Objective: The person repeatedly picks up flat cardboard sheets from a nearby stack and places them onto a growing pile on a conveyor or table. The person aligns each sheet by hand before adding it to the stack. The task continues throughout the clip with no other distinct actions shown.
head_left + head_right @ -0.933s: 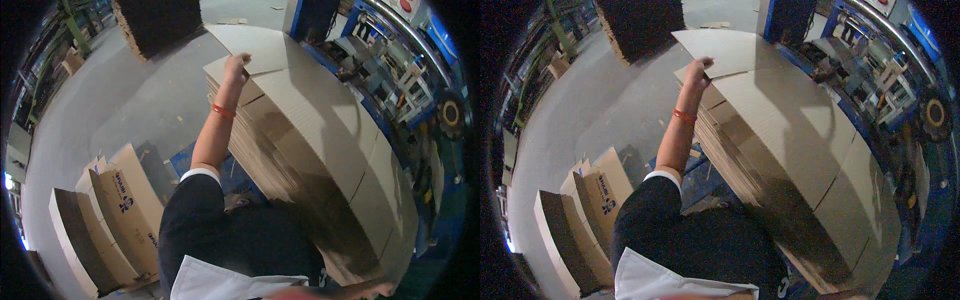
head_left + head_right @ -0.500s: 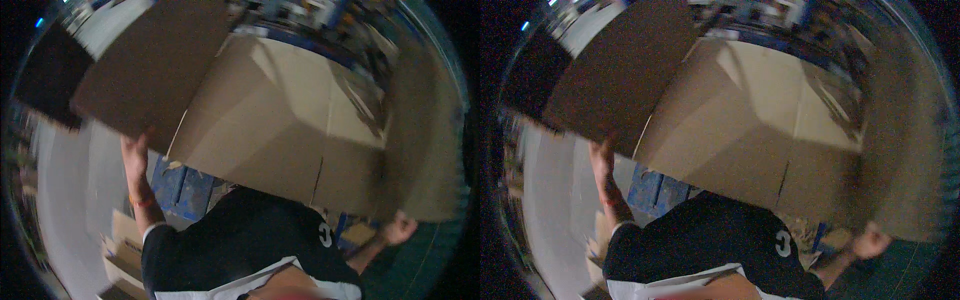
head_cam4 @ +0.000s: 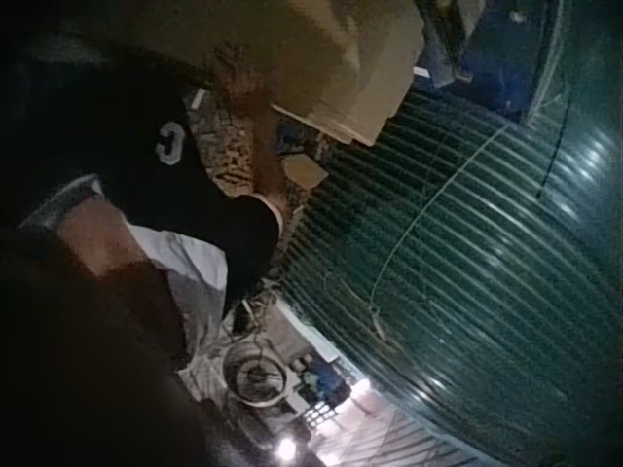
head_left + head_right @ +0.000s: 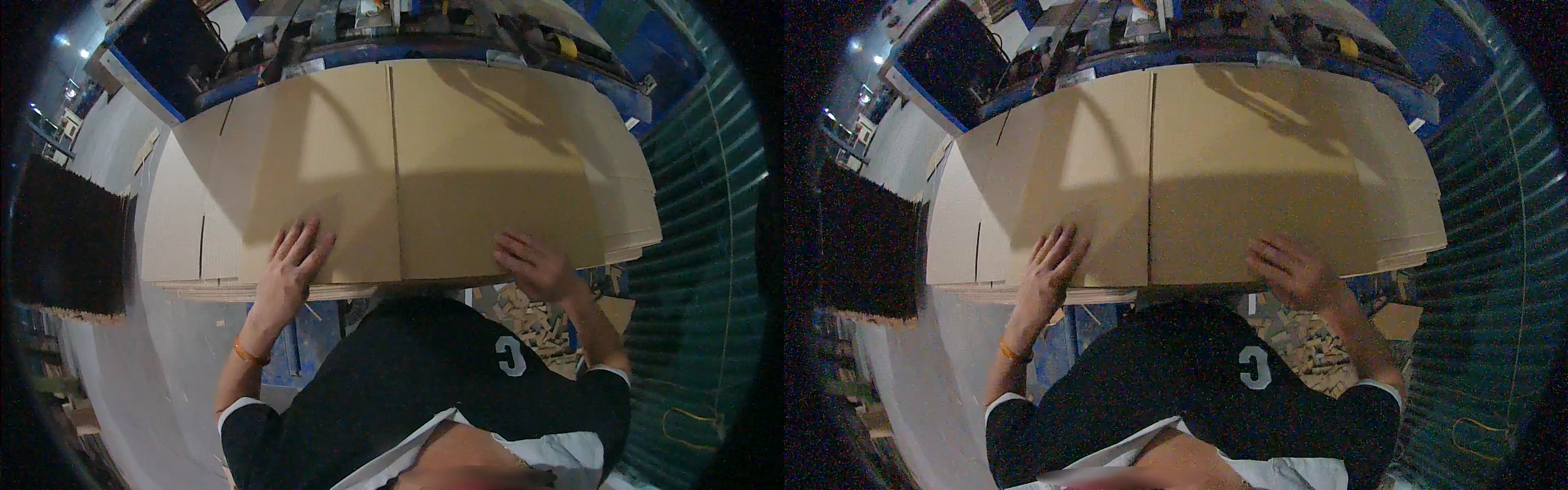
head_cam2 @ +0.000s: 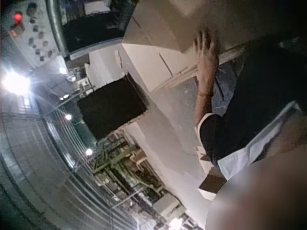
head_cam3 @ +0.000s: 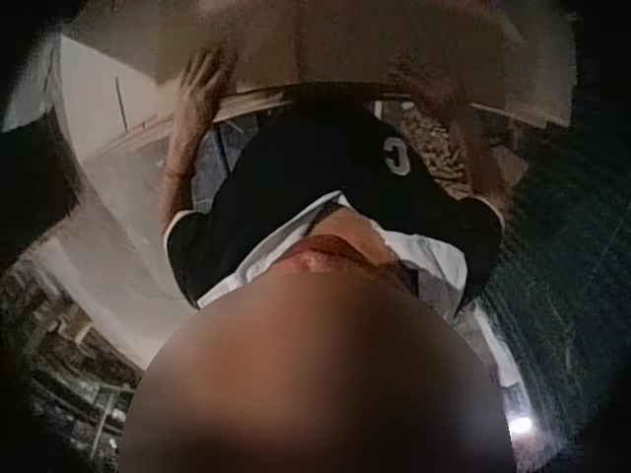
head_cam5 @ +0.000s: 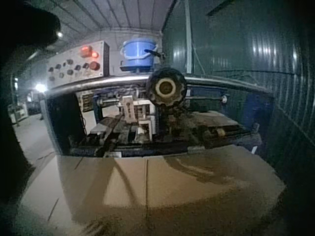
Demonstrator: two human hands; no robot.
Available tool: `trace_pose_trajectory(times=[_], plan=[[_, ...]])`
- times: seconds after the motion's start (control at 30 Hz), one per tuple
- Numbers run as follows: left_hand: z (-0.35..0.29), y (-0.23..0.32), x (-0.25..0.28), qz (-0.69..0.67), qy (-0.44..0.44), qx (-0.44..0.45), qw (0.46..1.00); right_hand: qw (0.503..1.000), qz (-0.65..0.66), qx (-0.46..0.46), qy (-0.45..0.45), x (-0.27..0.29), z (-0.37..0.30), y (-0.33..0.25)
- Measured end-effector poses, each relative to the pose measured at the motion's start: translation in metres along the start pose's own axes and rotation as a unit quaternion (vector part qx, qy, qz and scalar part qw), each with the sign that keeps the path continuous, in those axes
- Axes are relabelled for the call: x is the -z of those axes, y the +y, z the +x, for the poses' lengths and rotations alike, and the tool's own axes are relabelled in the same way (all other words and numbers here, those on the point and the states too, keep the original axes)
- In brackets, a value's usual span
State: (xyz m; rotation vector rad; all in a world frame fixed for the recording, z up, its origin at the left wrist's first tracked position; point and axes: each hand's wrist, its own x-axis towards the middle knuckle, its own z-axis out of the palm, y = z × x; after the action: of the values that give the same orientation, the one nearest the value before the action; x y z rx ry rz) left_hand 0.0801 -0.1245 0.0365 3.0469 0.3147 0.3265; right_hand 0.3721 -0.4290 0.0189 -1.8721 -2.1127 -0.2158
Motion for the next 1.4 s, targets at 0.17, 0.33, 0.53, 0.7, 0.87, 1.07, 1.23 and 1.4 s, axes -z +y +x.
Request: trace_pose_trajectory(times=[0.17,0.33,0.53,0.7,0.87,1.07,1.23,1.4], plan=[[0.024,-0.029,-0.001,-0.025,0.054,0.015,0.998,0.992,-0.001,-0.105,-0.063,0.001,0.014,0.06],[0.069,-0.06,-0.009,-0.057,0.089,-0.008,0.994,0.982,-0.09,-0.137,-0.095,0.01,0.045,0.117],[0.152,-0.109,-0.036,-0.041,0.151,-0.011,0.988,0.957,-0.046,-0.256,-0.132,-0.002,0.095,0.181],[0.203,-0.127,-0.049,0.073,0.091,0.128,0.985,0.948,-0.132,-0.28,-0.069,-0.024,0.124,0.196],[0.182,-0.127,-0.041,0.07,0.197,0.139,0.968,0.915,-0.226,-0.333,-0.016,-0.023,0.103,0.165],[0.001,-0.175,-0.042,-0.124,0.258,0.428,0.857,0.746,-0.106,-0.617,0.226,0.019,-0.039,0.102],[-0.081,-0.172,-0.046,-0.007,0.243,0.581,0.777,0.602,-0.263,-0.746,0.107,0.004,-0.107,0.072],[-0.079,-0.154,-0.023,0.048,0.43,0.613,0.661,0.644,-0.035,-0.613,0.455,-0.01,-0.102,0.089]])
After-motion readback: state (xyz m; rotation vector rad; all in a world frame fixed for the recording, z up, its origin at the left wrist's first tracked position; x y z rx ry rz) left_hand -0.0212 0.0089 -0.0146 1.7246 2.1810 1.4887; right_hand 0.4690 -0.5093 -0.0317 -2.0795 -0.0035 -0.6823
